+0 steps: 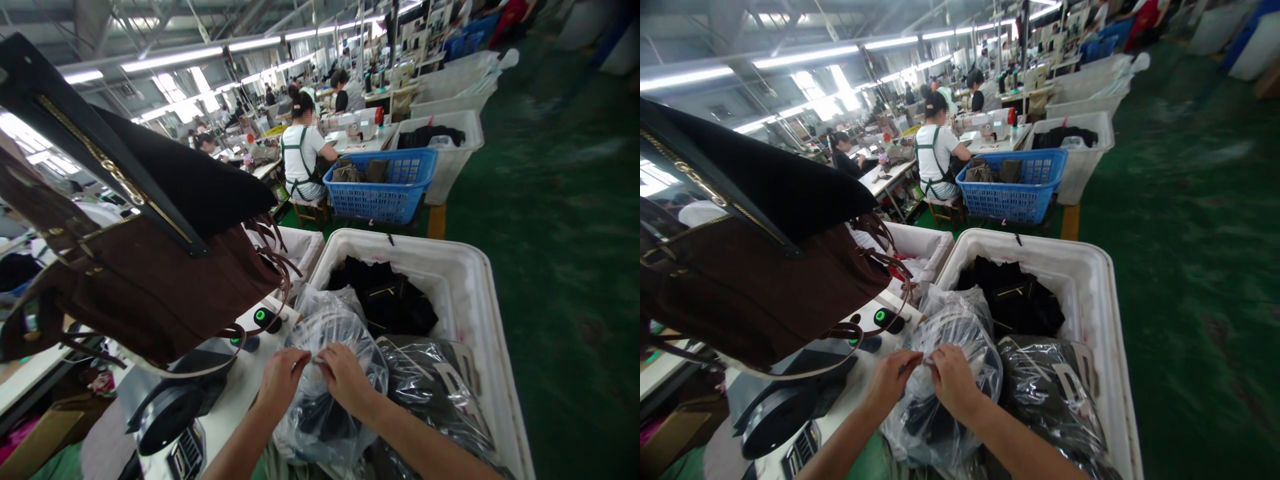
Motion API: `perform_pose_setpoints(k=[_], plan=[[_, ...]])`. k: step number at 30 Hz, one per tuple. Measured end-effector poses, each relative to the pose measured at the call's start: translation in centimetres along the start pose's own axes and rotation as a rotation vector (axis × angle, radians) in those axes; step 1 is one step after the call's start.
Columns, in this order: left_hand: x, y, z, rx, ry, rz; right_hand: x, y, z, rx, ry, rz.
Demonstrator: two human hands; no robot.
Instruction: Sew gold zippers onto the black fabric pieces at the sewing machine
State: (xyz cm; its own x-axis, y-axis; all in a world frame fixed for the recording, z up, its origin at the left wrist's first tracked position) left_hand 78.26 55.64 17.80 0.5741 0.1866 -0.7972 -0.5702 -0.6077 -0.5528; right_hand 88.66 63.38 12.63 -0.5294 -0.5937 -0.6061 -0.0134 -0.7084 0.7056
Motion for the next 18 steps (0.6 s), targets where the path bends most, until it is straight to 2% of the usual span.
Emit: perform_pose_setpoints(k=[9, 18], plan=[[-0.4, -1.4, 0.6, 0.123, 0.029, 0.2, -1.3, -0.7, 1.2, -0.077, 0.069, 0.051], [-0.2, -2.0, 1.1, 0.081, 0.0, 0.243, -1.4, -0.8, 1.3, -0.148, 0.12, 0.03]])
Point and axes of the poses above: each hand's wrist, its own z-axis towards the middle knuckle, its own x-axis out of the palm, y = z × x, the point moved 4 cm from there along z, towards the middle knuckle, and after that the axes turned 14 degrees about -x, right-handed, at the moved point
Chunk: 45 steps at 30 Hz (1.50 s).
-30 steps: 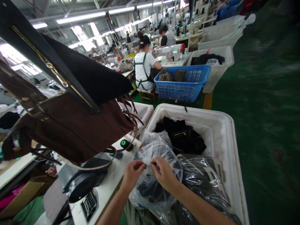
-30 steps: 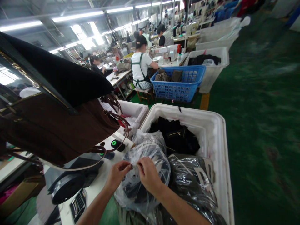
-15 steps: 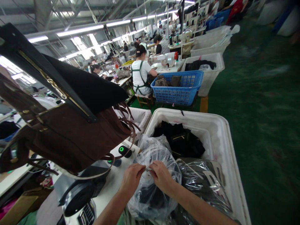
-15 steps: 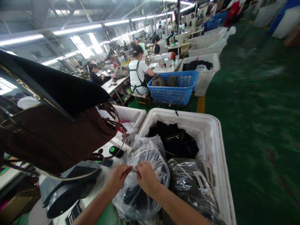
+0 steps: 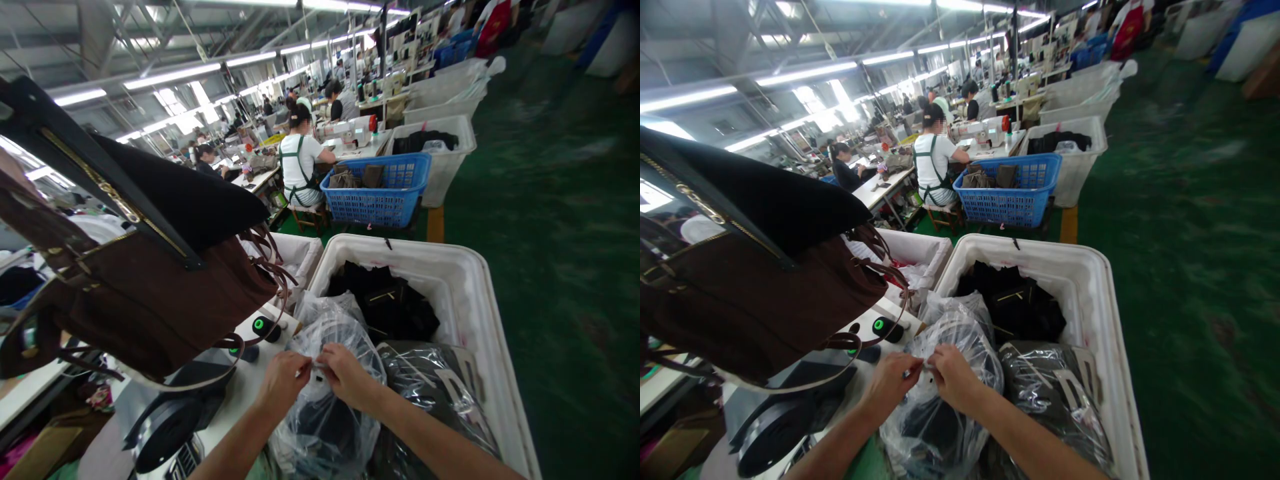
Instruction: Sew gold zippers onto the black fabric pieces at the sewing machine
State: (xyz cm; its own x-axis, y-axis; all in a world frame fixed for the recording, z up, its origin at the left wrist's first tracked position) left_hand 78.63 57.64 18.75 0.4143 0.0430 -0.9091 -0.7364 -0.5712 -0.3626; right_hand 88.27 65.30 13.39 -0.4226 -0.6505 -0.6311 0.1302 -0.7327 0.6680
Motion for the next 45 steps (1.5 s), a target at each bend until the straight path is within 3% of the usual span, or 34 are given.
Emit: perform_pose_setpoints(k=[8, 15, 20, 24, 29, 31, 35, 40, 42, 45], plan=[[0.9, 0.9, 0.4, -0.135, 0.002, -0.251, 0.1, 1.1, -0.3, -0.106, -0.032, -0.14], [4.1, 2.9, -1.0, -0.311, -0.075, -0.547, 0.5, 2.0, -1.5, -0.174, -0.242, -0.279], [4.2, 3.5, -2.9, -0.312, -0.163, -0.564, 0.8, 2.5, -2.5, -0.197, -0.367, -0.331], [2.5, 2.8, -3.1, -0.197, -0.208, -0.447, 1.1, 2.8, -2.9, -0.229, -0.379, -0.354], [0.9, 0.2, -2.4, 0.262, -0.191, 0.132, 1.3, 2.9, -2.9, -0.256, -0.369, -0.357], [0.8, 0.0, -2.3, 0.32, -0.168, 0.203, 1.4, 3.0, -2.8, -0.231, -0.368, -0.337], [1.0, 0.8, -2.7, 0.267, -0.195, 0.189, 2.1, 3.5, -2.4, -0.159, -0.349, -0.284], [1.8, 2.6, -3.2, 0.072, -0.376, 0.046, 2.4, 4.6, -2.3, -0.103, -0.344, -0.188], [2.3, 3.2, -3.2, -0.024, -0.439, -0.04, 2.4, 4.5, -2.3, -0.065, -0.345, -0.046], [3.1, 3.6, -3.2, -0.138, -0.449, -0.182, 2.5, 3.2, -2.3, 0.108, -0.336, 0.247]])
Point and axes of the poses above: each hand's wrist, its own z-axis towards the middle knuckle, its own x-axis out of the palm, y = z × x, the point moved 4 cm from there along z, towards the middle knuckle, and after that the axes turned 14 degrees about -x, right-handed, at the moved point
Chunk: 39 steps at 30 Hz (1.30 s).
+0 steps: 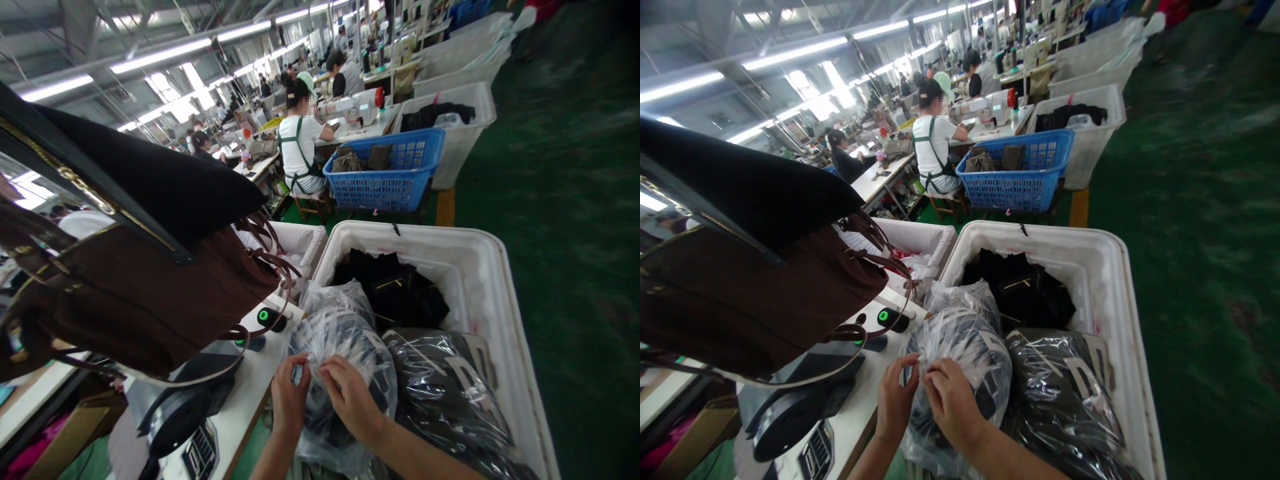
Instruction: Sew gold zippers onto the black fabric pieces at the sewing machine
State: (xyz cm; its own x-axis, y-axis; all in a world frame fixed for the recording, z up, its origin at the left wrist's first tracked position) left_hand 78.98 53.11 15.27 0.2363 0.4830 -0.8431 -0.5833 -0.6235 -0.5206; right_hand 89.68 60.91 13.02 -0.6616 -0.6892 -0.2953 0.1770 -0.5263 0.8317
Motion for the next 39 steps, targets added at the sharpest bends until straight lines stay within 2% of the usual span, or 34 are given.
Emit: perform_pose_setpoints(k=[2, 5, 10, 16, 21, 26, 30, 33, 39], plan=[[0.3, 0.0, -0.1, -0.07, 0.038, -0.077, -0.3, -1.2, 0.4, 0.139, -0.01, 0.053], [0.5, -0.3, -0.4, -0.134, 0.086, -0.163, -0.9, -2.5, 1.7, 0.221, 0.034, 0.055], [0.3, -0.5, -0.8, -0.16, 0.088, -0.202, -1.4, -2.8, 4.1, 0.185, 0.227, 0.108], [-0.2, -0.7, -0.2, -0.126, 0.184, -0.175, -1.2, -3.4, 4.0, 0.201, 0.278, 0.17], [-0.8, -1.1, 0.2, -0.087, 0.241, -0.145, -1.3, -3.1, 4.0, 0.107, 0.296, 0.118], [-0.5, -1.5, 0.1, 0.028, 0.303, -0.091, -1.2, -2.4, 4.5, -0.092, 0.471, 0.022], [-0.3, -1.7, 0.1, 0.107, 0.323, -0.068, -0.9, -2.3, 4.4, -0.16, 0.551, -0.082], [-0.2, -1.7, -0.1, 0.091, 0.287, -0.066, -0.5, -2.7, 4.1, -0.142, 0.513, -0.124], [-0.1, -1.8, -0.7, -0.12, 0.137, -0.088, -0.3, -4.1, 3.9, 0.007, 0.235, -0.109]])
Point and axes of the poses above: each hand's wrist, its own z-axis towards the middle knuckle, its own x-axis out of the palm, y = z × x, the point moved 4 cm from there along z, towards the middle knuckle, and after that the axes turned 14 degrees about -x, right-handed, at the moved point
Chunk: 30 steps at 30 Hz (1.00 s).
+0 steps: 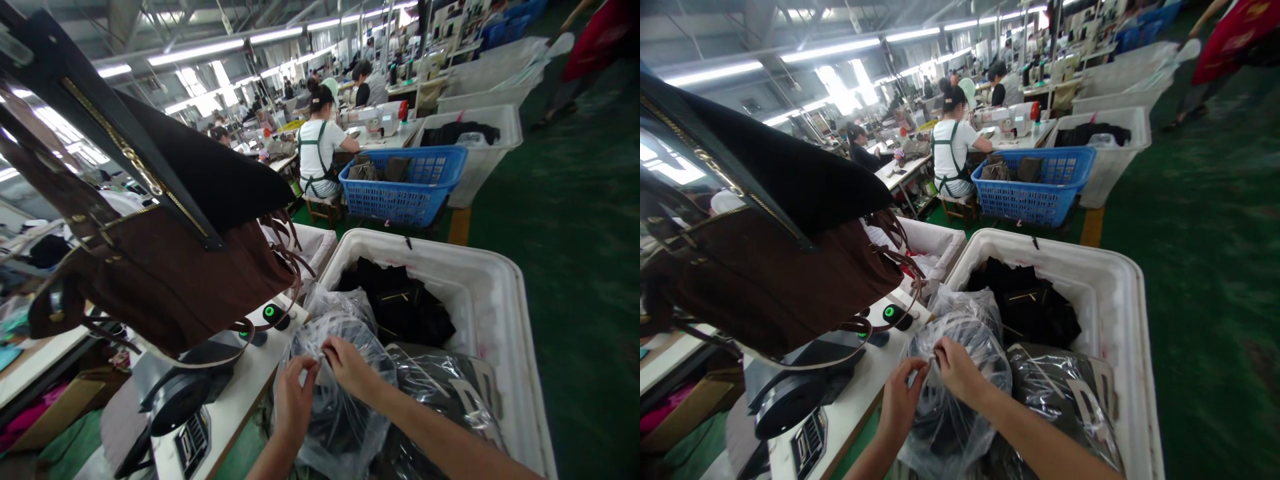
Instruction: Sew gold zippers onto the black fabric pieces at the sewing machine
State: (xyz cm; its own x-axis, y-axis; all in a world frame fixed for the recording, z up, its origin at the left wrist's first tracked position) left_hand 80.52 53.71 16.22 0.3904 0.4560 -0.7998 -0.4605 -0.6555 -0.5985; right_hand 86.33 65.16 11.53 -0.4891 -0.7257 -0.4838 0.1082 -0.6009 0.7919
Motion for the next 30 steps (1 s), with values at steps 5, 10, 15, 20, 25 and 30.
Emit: perform_pose_setpoints(k=[5, 10, 15, 20, 25, 30], plan=[[0.3, -0.6, 0.2, -0.072, -0.027, 0.018, 0.0, 0.0, -0.3, 0.002, -0.101, 0.049], [0.2, -0.7, 0.7, -0.086, -0.073, 0.1, -1.1, 0.7, -0.4, -0.091, -0.073, 0.003], [-0.2, -1.1, 0.5, 0.003, -0.129, 0.189, -2.6, 2.1, 0.3, -0.283, 0.101, -0.108], [-0.3, -1.7, 0.5, 0.132, -0.161, 0.244, -2.5, 3.0, 1.4, -0.355, 0.28, -0.208], [-0.1, -2.1, 0.8, 0.207, -0.189, 0.285, -2.2, 2.9, 2.2, -0.299, 0.307, -0.246], [-0.8, -2.2, 1.0, 0.212, -0.163, 0.317, -2.6, 1.7, 2.4, -0.167, 0.223, -0.161]])
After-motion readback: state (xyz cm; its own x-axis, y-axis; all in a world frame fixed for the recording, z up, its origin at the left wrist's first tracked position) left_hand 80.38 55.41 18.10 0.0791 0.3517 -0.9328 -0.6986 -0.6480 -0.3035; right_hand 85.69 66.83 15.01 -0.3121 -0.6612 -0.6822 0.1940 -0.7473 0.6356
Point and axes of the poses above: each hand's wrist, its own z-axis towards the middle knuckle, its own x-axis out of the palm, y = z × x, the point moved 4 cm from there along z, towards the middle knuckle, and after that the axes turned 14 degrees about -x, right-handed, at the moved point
